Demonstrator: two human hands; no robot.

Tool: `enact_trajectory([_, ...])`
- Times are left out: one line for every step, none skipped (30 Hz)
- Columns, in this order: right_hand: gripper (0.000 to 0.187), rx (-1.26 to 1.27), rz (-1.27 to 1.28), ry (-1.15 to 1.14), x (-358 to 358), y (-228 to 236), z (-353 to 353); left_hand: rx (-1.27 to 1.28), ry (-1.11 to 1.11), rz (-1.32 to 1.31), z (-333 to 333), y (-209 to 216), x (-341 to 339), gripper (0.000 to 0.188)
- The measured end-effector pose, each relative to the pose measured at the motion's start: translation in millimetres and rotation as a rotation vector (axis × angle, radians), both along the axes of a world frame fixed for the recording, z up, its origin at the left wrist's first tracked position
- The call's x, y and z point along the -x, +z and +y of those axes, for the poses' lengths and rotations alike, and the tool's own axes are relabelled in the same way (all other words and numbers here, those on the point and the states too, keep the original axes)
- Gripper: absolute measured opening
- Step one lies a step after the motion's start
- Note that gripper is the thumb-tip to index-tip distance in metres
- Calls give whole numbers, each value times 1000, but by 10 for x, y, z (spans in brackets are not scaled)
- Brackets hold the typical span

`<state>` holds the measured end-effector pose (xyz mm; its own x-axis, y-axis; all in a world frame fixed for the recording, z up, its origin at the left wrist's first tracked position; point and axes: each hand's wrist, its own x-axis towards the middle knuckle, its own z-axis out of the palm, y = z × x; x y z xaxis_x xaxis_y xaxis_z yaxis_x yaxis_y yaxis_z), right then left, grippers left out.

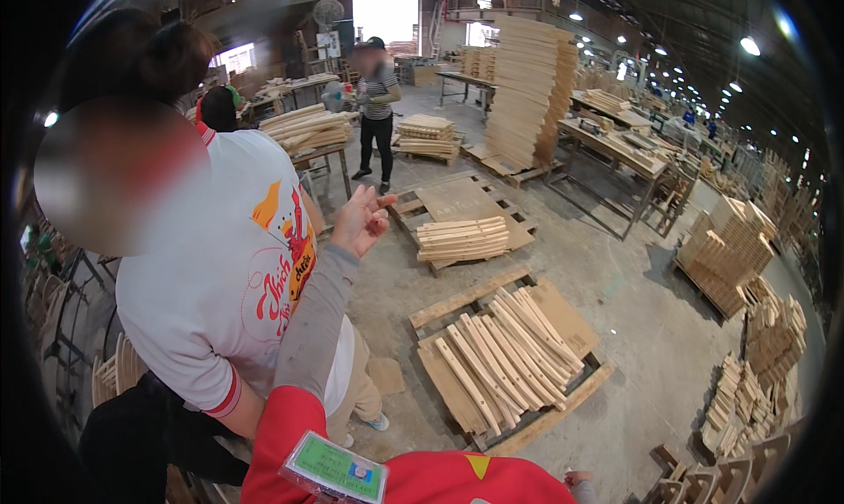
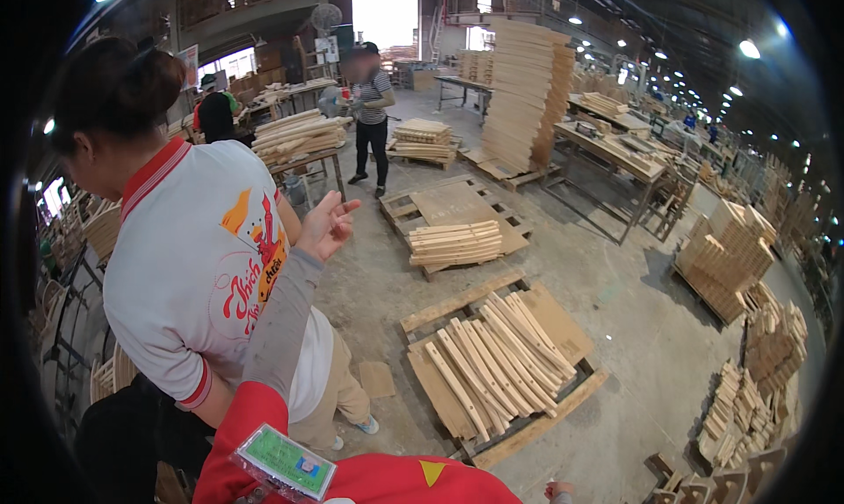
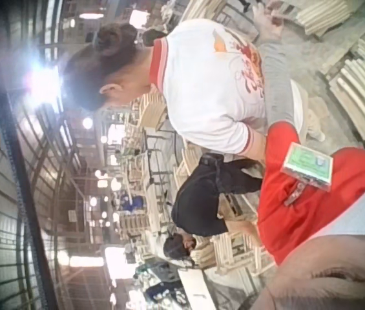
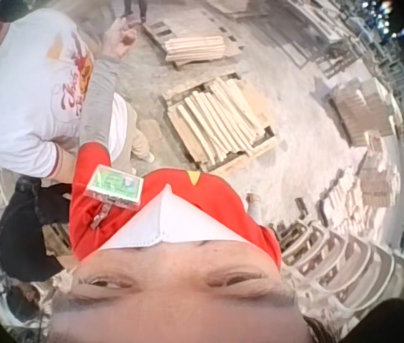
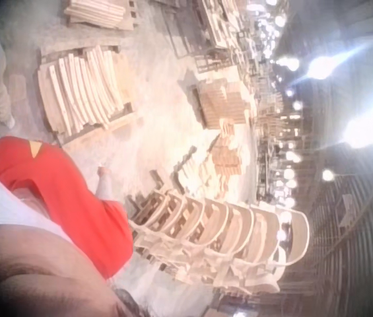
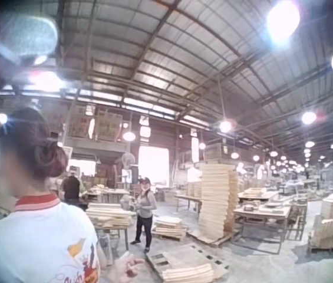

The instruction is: The person wipes wooden chair frames with a white cloth, moving between stacks of chairs in a workshop. They lift and reposition chairs to access different surfaces, then place them back in stacks. The person also handles loose wooden slats and a chair seat, wiping them with the cloth.

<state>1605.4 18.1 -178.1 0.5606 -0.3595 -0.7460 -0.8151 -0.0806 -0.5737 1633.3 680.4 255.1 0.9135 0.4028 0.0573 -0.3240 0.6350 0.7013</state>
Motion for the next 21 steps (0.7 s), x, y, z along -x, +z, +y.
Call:
enact_trajectory([6, -7, -3, 0, -100, -57, -93, -25, 23, -1, -14, 50, -46, 58])
enact_trajectory([6, -16, -17, 13, -277, -89, -128, -51, 59, -13, 15, 112, -23, 58])
enact_trajectory([5, -16, -32, -9, -387, -83, -275, -68, 61, -26, -52, 154, -147, 59])
enact_trajectory([4, -21, -40, 4, -556, -95, -281, -71, 79, -36, -29, 201, -114, 60])
enact_trajectory([4, -19, -51, -27, -621, -58, -414, -68, 55, -50, -138, 233, -272, 61])
enact_trajectory([4, -54, -68, -17, -727, -91, -310, -81, 80, -34, -169, 237, -273, 62])
enact_trajectory([4, -96, -63, -8, -773, -124, -102, -129, 131, 36, -246, 218, -347, 59])
enact_trajectory([4, -139, -57, -16, -782, -124, 44, -180, 165, 106, -418, 201, -519, 57])
enact_trajectory([4, -139, -31, 71, -810, -107, 220, -225, 228, 167, -492, 205, -544, 55])
enact_trajectory([3, -116, -167, -4, -1115, 108, -496, -102, 90, 26, -546, 292, -746, 51])
enact_trajectory([3, -135, -189, -13, -1137, 60, -473, -105, 68, 54, -620, 240, -876, 48])
enact_trajectory([3, -155, -188, 5, -1087, -3, -382, -119, 57, 101, -657, 175, -978, 47])
enact_trajectory([3, -181, -180, 34, -1092, -35, -276, -151, -24, 87, -547, 116, -1022, 44])
enact_trajectory([3, -180, -169, 44, -1032, -51, -264, -140, -5, 105, -536, 66, -1088, 44])
enact_trajectory([3, -169, -162, 46, -984, -44, -307, -120, 2, 117, -575, 22, -1208, 45])
enact_trajectory([3, -159, -156, 45, -918, -35, -356, -99, 7, 132, -593, -14, -1322, 45])
enact_trajectory([3, -165, -150, 59, -868, -41, -351, -113, 1, 140, -523, -7, -1376, 46])
enact_trajectory([3, -151, -145, 52, -816, -33, -392, -100, 40, 139, -539, -11, -1476, 45])
enact_trajectory([3, -139, -138, 42, -753, -26, -431, -89, 78, 140, -567, -18, -1584, 44])
enact_trajectory([3, -130, -136, 32, -710, -21, -456, -86, 110, 138, -575, -26, -1707, 44])
enact_trajectory([3, -123, -123, 18, -666, -20, -468, -85, 126, 151, -584, -57, -1797, 43])
